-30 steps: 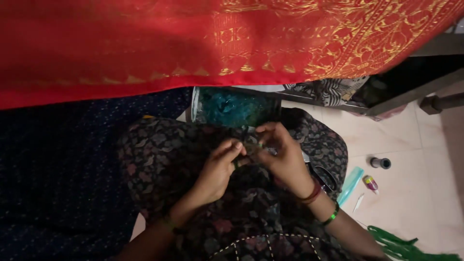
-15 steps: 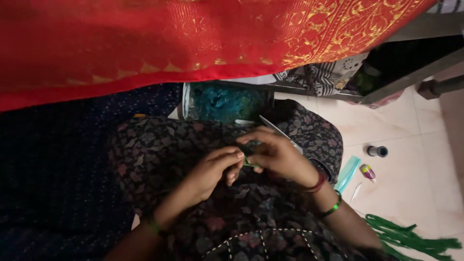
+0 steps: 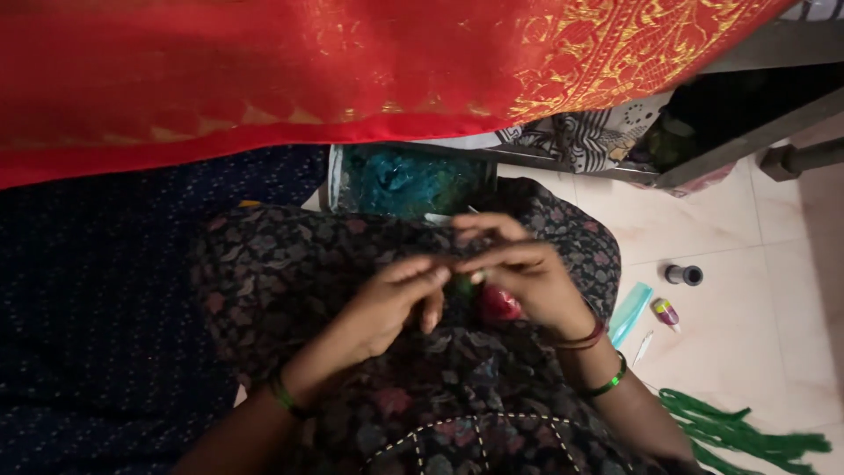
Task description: The person is assembling and sewing decorative red and green fabric items, possibly tassels or cloth flowers.
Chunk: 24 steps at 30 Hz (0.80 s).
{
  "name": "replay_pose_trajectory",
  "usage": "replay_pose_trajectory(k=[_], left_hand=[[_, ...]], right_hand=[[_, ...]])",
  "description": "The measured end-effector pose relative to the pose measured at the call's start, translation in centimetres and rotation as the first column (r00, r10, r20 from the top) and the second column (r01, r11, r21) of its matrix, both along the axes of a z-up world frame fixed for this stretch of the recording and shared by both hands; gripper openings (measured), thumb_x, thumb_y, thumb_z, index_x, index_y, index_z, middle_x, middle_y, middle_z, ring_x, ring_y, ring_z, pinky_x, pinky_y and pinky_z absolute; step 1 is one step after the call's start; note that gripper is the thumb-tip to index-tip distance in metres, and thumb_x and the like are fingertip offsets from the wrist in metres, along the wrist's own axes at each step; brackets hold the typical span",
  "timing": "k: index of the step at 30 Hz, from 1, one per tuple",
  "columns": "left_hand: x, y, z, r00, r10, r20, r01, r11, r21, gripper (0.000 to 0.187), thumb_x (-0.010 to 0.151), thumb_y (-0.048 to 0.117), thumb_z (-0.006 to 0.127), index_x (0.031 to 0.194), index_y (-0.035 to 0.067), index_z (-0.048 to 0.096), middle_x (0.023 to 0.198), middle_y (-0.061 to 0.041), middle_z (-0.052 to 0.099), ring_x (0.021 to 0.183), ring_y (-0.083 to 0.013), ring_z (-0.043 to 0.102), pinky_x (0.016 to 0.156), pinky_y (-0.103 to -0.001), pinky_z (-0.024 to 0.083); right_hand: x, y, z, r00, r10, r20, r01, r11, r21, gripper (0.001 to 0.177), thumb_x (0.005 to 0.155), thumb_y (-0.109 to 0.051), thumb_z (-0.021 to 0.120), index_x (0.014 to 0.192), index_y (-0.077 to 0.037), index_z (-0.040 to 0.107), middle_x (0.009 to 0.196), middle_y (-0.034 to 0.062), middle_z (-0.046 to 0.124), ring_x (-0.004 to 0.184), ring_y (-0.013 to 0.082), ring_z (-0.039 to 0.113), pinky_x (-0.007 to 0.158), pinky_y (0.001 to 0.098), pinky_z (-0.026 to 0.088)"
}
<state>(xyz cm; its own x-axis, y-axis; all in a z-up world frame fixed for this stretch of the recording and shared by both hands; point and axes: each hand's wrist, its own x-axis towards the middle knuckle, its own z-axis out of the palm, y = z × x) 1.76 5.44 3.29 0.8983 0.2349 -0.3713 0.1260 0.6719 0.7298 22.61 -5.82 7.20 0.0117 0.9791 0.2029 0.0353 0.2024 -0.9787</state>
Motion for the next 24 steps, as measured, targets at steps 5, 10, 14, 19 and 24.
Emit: replay_pose_trajectory(k=[5, 10, 14, 19, 24], left_hand=[[0.4, 1.1, -0.9, 0.984, 0.18, -0.015, -0.172, 0.961, 0.218, 0.049, 0.103, 0.025, 0.054, 0.149, 0.01, 0.048, 0.075, -0.01, 0.07, 0.063, -0.013, 0.066, 0.06, -0.027, 0.054], [1.1, 0.8, -3.1, 0.985, 0.14, -0.105, -0.088, 0.916, 0.39, 0.049, 0.1, 0.021, 0.056, 0.147, 0.012, 0.046, 0.1, -0.007, 0.075, 0.085, -0.0105, 0.07, 0.074, -0.025, 0.053], [1.3, 0.0, -8.1, 0.998, 0.063, -0.019, -0.045, 0.868, 0.495, 0.032, 0.105, 0.02, 0.058, 0.133, 0.007, 0.063, 0.106, -0.008, 0.075, 0.091, -0.0132, 0.069, 0.082, -0.027, 0.054], [4.1, -1.1, -12.3, 0.995, 0.068, -0.069, -0.014, 0.806, 0.592, 0.026, 0.1, 0.023, 0.064, 0.122, 0.009, 0.067, 0.107, -0.007, 0.076, 0.094, -0.0142, 0.072, 0.085, -0.031, 0.057], [7.3, -2.5, -7.7, 0.972, 0.1, -0.213, 0.122, 0.561, 0.818, 0.033, 0.091, 0.026, 0.073, 0.119, 0.01, 0.065, 0.11, -0.009, 0.072, 0.091, -0.0224, 0.074, 0.079, -0.035, 0.058]], right_hand=[[5.1, -4.0, -0.5, 0.833, -0.391, -0.392, 0.406, 0.913, -0.047, 0.013, 0.097, 0.0, 0.069, 0.108, -0.001, 0.076, 0.138, 0.0172, 0.06, 0.117, 0.0232, 0.064, 0.104, 0.0381, 0.056], [13.8, -12.7, 1.3, 0.571, -0.812, 0.122, 0.821, 0.565, -0.087, 0.013, 0.108, 0.001, 0.063, 0.112, 0.001, 0.075, 0.107, 0.0124, 0.067, 0.088, 0.0167, 0.066, 0.081, 0.0285, 0.053], [18.8, -15.7, 3.2, 0.268, -0.92, 0.286, 0.957, 0.289, 0.035, 0.016, 0.105, -0.001, 0.059, 0.116, -0.004, 0.071, 0.103, 0.0013, 0.071, 0.089, 0.01, 0.066, 0.08, 0.0231, 0.053], [33.5, -24.2, -12.6, 0.106, -0.749, 0.654, 0.893, 0.362, 0.269, 0.024, 0.102, 0.006, 0.054, 0.116, -0.001, 0.071, 0.106, 0.0119, 0.071, 0.096, 0.0228, 0.066, 0.084, 0.0324, 0.053], [25.0, -18.3, -15.0, -0.035, -0.421, 0.906, 0.852, 0.461, 0.247, 0.047, 0.079, -0.006, 0.076, 0.126, -0.004, 0.074, 0.105, 0.0247, 0.072, 0.089, 0.0412, 0.07, 0.075, 0.0445, 0.056]])
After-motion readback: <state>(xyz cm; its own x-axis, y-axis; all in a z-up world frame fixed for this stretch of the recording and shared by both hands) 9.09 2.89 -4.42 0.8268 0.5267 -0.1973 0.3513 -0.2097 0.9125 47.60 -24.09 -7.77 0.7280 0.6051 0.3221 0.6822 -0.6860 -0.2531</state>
